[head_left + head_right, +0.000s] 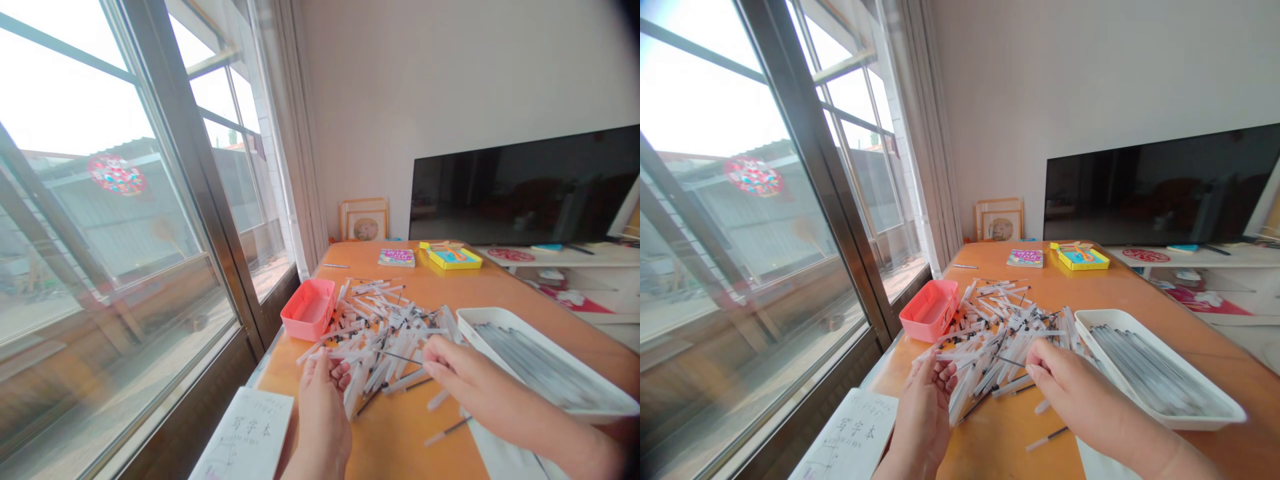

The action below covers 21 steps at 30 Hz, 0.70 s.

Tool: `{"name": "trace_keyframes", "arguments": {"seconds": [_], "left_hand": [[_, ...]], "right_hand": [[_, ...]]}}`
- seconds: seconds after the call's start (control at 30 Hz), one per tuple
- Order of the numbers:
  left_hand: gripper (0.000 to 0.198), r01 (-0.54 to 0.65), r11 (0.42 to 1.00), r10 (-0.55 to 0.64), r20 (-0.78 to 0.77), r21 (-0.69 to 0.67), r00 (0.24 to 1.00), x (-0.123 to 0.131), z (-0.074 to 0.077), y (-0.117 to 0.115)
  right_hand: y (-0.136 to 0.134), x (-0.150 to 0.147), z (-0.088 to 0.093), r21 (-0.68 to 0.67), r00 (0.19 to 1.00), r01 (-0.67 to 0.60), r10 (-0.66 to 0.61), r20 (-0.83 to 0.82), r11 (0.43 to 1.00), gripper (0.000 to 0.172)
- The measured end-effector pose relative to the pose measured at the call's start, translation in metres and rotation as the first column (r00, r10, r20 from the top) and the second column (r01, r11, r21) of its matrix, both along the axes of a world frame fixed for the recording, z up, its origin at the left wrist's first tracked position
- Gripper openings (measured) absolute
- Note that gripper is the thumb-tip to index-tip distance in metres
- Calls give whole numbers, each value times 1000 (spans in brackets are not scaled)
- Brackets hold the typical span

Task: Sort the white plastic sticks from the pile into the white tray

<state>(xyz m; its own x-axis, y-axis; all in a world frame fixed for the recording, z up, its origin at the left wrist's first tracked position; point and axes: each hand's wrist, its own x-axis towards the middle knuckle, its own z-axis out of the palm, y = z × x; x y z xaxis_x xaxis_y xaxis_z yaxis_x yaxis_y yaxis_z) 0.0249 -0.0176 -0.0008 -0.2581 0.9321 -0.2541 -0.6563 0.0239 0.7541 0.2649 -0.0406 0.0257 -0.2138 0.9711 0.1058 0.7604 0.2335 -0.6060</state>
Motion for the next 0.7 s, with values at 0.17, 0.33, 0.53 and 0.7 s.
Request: {"name": "trace_keyframes", "arguments": {"seconds": [0.17, 0.33, 0.53, 0.7], "left_hand": [[18, -13, 1000, 13, 25, -8, 1000, 0, -1, 1], [18, 23, 1000, -22, 28, -15, 999, 2, -1, -3], [21, 133, 991, -133, 9, -32, 991, 10, -5, -8], [22, 259, 964, -252, 114, -60, 961, 23, -14, -15]], "right_hand": [[-2, 2, 5, 11, 1000, -6, 6, -1, 1000, 28], [-4, -1, 5, -18, 999, -7, 7, -31, 1000, 26], [-3, -1, 6, -66, 997, -29, 24, -68, 997, 25], [0, -11, 1, -82, 988, -5, -8, -154, 997, 21]]}}
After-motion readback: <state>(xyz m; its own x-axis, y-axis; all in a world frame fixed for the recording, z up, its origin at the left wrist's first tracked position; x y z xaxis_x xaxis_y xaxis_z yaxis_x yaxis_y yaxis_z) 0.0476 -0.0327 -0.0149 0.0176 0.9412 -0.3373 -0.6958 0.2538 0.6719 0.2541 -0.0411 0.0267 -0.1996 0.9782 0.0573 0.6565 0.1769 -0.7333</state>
